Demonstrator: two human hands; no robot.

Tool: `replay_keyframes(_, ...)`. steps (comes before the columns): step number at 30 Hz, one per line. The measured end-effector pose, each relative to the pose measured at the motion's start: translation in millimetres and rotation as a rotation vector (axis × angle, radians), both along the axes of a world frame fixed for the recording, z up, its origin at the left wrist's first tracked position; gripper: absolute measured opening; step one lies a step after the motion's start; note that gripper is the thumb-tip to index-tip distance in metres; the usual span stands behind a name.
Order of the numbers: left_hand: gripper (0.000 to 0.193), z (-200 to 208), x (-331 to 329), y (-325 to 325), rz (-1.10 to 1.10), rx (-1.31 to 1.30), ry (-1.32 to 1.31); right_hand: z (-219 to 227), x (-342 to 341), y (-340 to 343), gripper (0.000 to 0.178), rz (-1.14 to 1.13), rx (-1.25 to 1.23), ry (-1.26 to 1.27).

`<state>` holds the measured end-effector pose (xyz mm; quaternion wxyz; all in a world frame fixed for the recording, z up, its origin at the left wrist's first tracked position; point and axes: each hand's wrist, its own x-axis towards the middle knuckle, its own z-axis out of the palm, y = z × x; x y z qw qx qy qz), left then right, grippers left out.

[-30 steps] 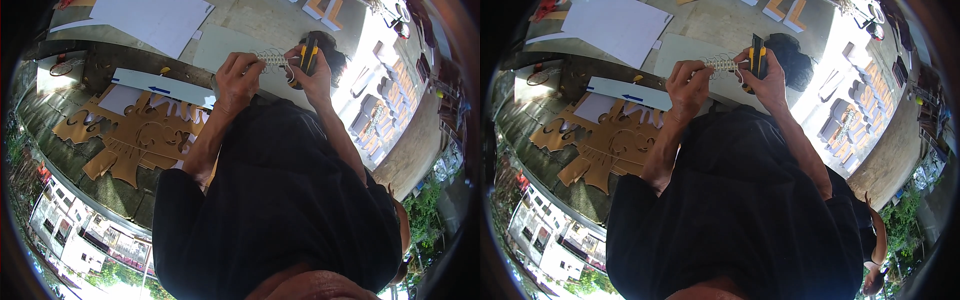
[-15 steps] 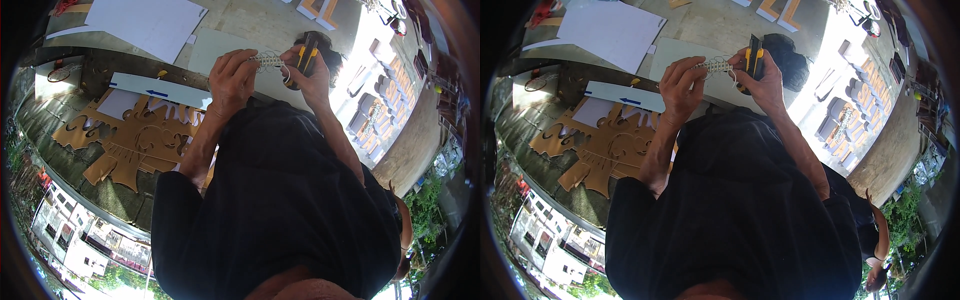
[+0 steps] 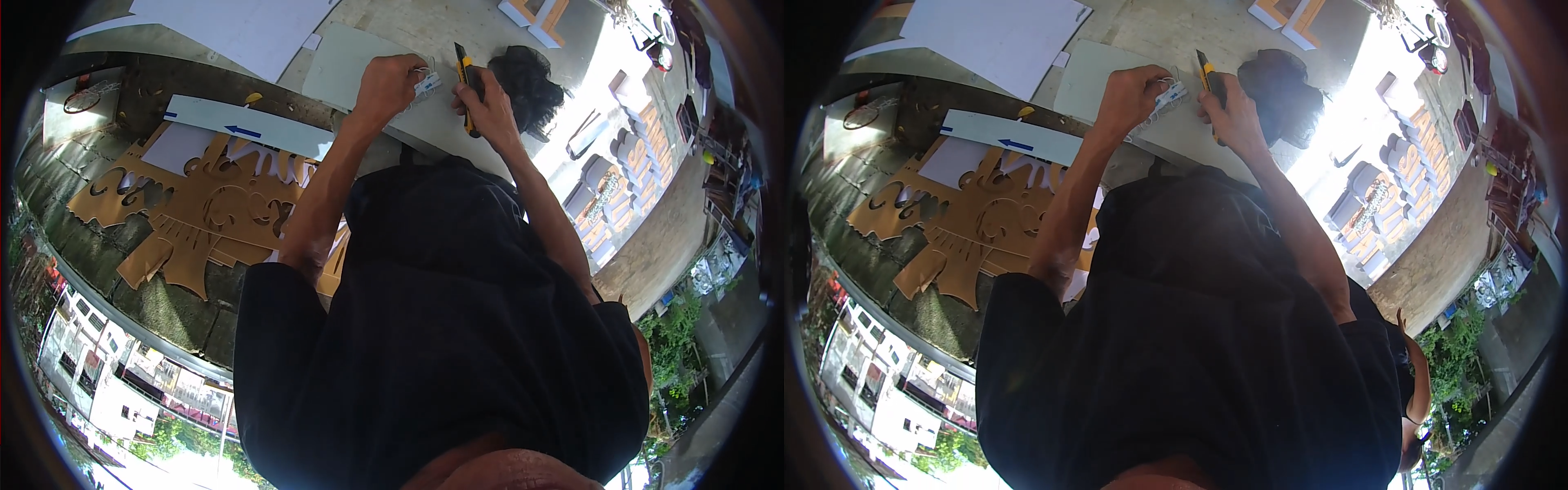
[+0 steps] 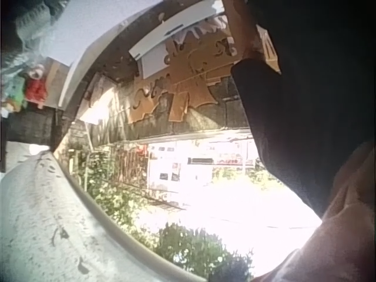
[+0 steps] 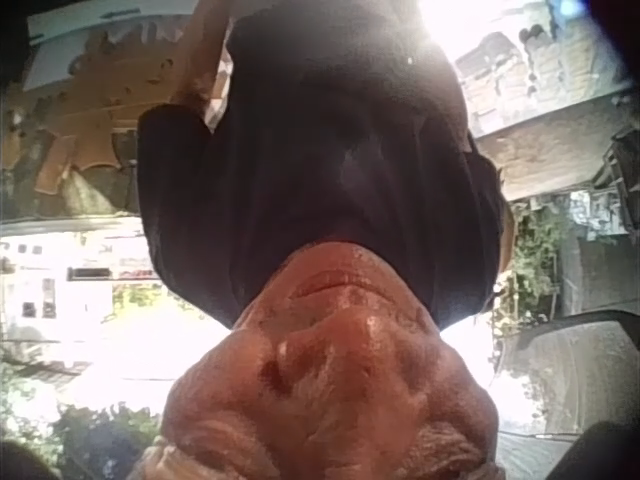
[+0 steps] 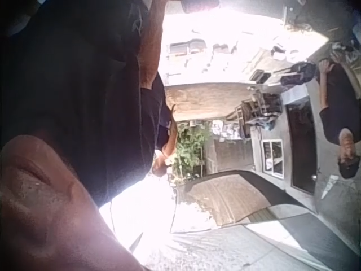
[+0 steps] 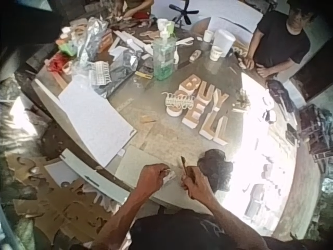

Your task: The recorder uses a utility knife to trim and clean edges of small acrylic letters for a sign on a workbench.

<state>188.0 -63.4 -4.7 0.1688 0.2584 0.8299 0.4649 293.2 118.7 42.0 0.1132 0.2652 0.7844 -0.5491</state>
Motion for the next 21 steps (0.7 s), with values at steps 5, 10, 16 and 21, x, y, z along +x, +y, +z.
replay_keyframes(5, 0.029, 6, -8, 4, 0.105, -0.024, 0.513, 14, 13, -3, 0.032, 0.116, 0.099, -0.089)
replay_keyframes(10, 0.038, 0, 24, -8, 0.144, -0.079, 0.441, 21, 19, -11, 0.028, 0.126, 0.131, -0.210)
replay_keyframes(16, 0.035, -15, 48, 1, 0.277, -0.070, 0.490, 7, 26, -16, 0.027, 0.184, 0.283, -0.082)
replay_keyframes(21, 0.032, -20, 49, 10, 0.345, -0.053, 0.425, 13, 22, -18, 0.028, 0.210, 0.335, -0.101)
